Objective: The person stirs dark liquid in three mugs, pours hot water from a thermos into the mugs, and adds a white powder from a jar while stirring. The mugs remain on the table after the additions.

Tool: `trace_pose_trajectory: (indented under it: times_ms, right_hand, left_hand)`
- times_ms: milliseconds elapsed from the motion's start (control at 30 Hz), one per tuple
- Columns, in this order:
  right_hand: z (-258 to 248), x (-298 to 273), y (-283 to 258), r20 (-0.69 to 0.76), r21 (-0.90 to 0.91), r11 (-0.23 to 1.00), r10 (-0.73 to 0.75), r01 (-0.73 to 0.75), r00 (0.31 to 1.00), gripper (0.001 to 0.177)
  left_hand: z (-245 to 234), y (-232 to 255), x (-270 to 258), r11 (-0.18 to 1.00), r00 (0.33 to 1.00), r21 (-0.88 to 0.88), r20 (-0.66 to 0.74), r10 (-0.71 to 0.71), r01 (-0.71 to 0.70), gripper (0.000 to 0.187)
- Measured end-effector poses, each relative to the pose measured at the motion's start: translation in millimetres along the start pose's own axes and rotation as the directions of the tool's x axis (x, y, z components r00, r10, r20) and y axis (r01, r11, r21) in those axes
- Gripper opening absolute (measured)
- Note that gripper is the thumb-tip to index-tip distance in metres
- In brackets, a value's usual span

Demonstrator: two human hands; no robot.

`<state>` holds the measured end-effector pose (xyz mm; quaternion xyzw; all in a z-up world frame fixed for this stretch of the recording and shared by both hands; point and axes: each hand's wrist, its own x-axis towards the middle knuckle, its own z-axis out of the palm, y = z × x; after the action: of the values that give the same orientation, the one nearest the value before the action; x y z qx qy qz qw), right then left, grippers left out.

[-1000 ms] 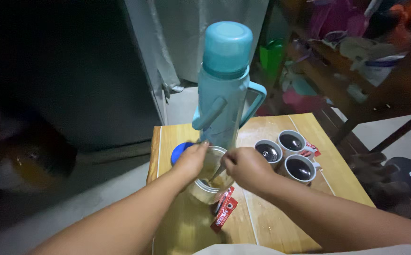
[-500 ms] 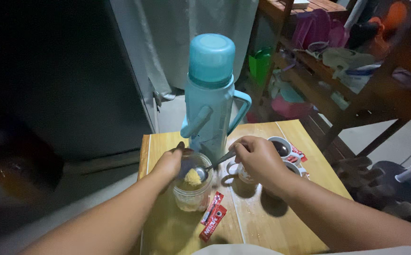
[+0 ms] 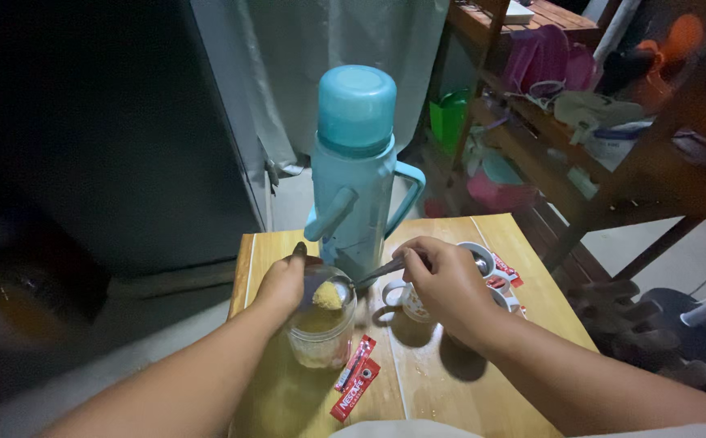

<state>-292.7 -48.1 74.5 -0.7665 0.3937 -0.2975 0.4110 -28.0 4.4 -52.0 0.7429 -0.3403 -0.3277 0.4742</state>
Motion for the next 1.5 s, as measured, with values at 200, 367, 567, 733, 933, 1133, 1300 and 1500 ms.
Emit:
trace_pose_trajectory:
  times_ms: [200,367,567,733,933,1133,1300,1500]
  right_hand:
    - [-8,0,-5,0.034,0.024,0.999,0.027,-0.027,0.999,0.028]
    - [-12,4,-1,0.031,-0.002,1.0,-0.02,0.02,0.999,0.026]
    - [-13,4,6,0.053,0.055,0.998,-0.034,0.031,0.998,0.027]
    - [-18,3,3,0.046,0.061,0.998,0.018,-0.02,0.999,0.028]
    - [-23,6,4,0.005,0.021,0.998,0.057,-0.057,0.998,0.027]
    - [-25,7,12,0.053,0.101,0.995,0.019,-0.024,0.998,0.028]
    - [-25,10,17,0.035,0.016,0.999,0.047,-0.048,0.998,0.028]
    - [-29,24,42,0.032,0.243,0.922,0.303,-0.301,0.953,0.026]
  left_hand:
    - [1,14,-13,0.998,0.984,-0.011,-0.169,0.057,-0.06,0.059]
    - [3,27,-23,0.994,0.965,-0.08,-0.256,0.049,-0.071,0.056]
    - [5,25,-20,0.995,0.976,-0.081,-0.214,0.047,-0.065,0.058]
    - [7,16,-13,0.983,0.981,-0.162,-0.185,0.051,-0.082,0.056]
    - [7,13,-10,0.998,0.984,-0.059,-0.176,0.022,-0.033,0.047]
    - [6,16,-11,0.998,0.986,-0.062,-0.168,-0.014,0.004,0.046]
    - [8,5,-3,0.997,0.979,-0.061,-0.196,-0.051,0.04,0.047]
    - [9,-3,5,0.989,0.982,-0.14,-0.188,0.014,-0.041,0.047]
